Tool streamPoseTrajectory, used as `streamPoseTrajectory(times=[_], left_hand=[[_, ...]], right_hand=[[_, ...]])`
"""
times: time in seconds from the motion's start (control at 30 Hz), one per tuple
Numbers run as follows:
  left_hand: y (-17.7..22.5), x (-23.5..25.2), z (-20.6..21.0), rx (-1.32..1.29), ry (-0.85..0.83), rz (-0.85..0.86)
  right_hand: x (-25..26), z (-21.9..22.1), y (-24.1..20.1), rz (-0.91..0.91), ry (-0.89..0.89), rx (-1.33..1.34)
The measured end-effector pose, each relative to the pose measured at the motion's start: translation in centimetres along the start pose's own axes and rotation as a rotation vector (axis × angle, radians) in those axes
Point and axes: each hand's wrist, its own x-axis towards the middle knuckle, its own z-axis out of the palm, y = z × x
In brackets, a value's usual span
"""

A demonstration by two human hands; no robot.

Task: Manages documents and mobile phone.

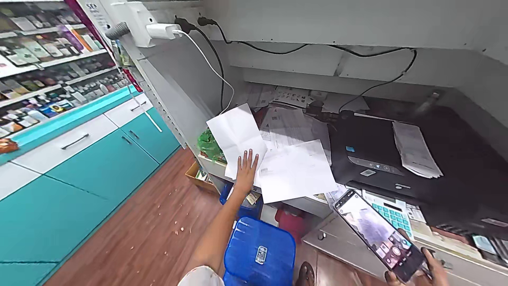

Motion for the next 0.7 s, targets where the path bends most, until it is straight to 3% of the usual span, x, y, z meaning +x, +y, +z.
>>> streamPoseTrajectory(times=[0.13,0.3,0.5,0.7], left_hand=[[2.5,0.8,-2.0,-0.023,-0.353,-0.197],[2.1,0.9,-0.9,0.024,-0.293,-0.161],[0.5,-0.4,-1.2,0.051,-0.403,-0.2],[-1.9,-2.9,-0.9,0.111,-0.277,-0.113]], right_hand=[[-1.0,0.8,0.1,0.039,-0.069,0.033],[-3.5,1.0,0.0,0.046,-0.104,0.059],[-8.4,-0.2,0.3,-0.007,-0.094,0.082],[-14.0,-2.8,2.6,-0.142,-0.128,0.074]])
